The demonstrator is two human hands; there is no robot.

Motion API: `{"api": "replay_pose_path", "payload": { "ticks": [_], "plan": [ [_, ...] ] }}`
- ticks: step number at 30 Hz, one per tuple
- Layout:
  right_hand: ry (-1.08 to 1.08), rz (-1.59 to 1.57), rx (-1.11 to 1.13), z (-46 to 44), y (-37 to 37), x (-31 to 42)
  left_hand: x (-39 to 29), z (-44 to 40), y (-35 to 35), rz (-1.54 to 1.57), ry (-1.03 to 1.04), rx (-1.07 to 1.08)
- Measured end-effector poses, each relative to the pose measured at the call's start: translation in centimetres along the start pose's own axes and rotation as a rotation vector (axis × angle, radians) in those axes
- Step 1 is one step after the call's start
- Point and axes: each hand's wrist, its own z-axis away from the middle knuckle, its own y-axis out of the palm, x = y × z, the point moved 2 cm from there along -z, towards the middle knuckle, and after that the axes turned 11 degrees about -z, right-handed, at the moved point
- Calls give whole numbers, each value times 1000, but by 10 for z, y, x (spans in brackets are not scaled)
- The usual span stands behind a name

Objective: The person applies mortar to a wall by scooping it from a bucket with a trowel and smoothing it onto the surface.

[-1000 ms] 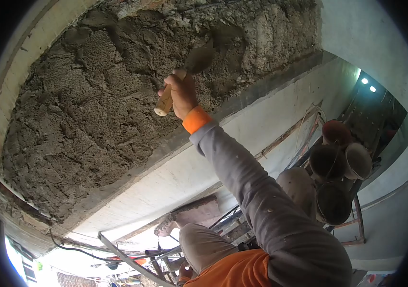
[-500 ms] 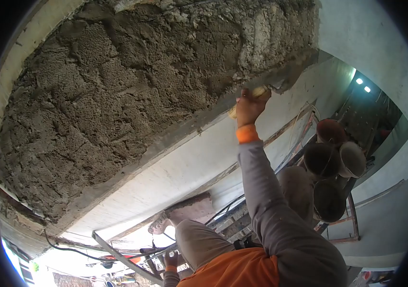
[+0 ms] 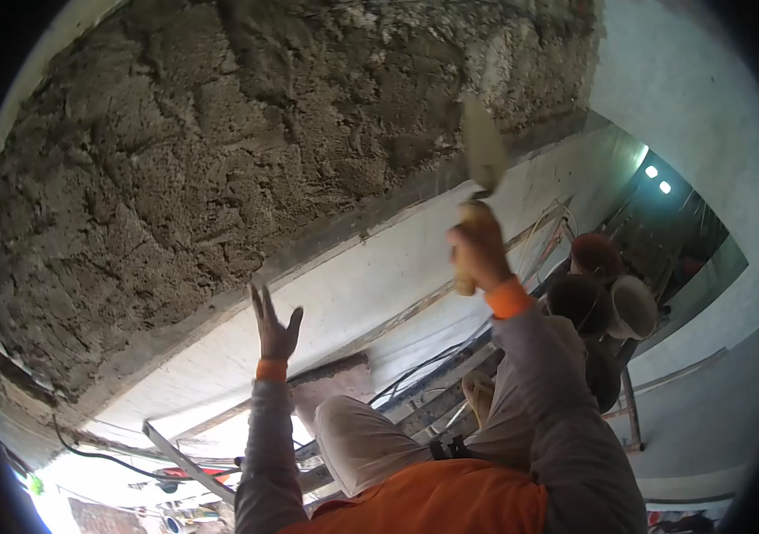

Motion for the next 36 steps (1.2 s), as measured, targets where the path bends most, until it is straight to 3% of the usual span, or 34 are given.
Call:
{"api": "replay_pose_path", "payload": {
  "ticks": [2,3,4,5,6,7,9,10,11,12,13,14,16,17,18,19,20,22,26,28,32,33,34,36],
  "plan": [
    [-57,101,-48,12,-36,33,-15,-30,5,-115,75,19],
    [-193,351,-71,17,-62,45,-23,-43,6,-182,71,37],
    [-54,460,-193,30,-88,61,-26,-50,8,-237,44,63],
    [-273,1049,8,42,-113,76,-27,-58,10,-294,21,90],
    [-629,1606,66,57,-139,91,-28,-64,13,-350,0,117],
    [-851,1902,143,80,-141,112,-24,-67,19,-386,3,122],
    [-688,1901,141,117,-199,122,-21,-72,25,-441,2,144],
    [-426,1502,-76,129,-242,116,-19,-74,24,-480,-3,152],
    [-114,946,-351,150,-206,128,-18,-76,24,-506,-15,155],
    [-347,1857,11,169,-255,121,-15,-75,28,-488,-1,136],
    [7,1281,-267,186,-258,115,-13,-74,30,-507,-6,129],
    [134,673,-657,207,-256,110,-13,-74,29,-529,-12,122],
    [192,583,-822,237,-285,95,-20,-76,21,-558,-44,156],
    [115,572,-708,253,-325,83,-23,-76,19,-567,-67,163],
    [-19,817,-555,269,-417,60,-23,-77,19,-574,-86,175],
    [201,539,-820,267,-317,85,-23,-76,20,-590,-94,162],
    [187,526,-846,269,-347,76,-23,-74,21,-602,-98,156],
    [97,638,-712,271,-346,78,-23,-72,25,-627,-113,127],
    [148,592,-852,257,-315,90,-23,-75,35,-686,-151,88],
    [118,649,-826,253,-348,72,-23,-73,37,-687,-157,83],
    [270,952,-452,278,-526,4,-25,-74,30,-708,-151,131],
    [306,1175,-394,285,-501,7,-28,-74,27,-674,-155,147],
    [350,1472,-333,281,-428,19,-30,-75,23,-661,-154,159],
    [443,1604,-321,285,-368,34,-35,-75,17,-636,-148,196]
  ]
}}
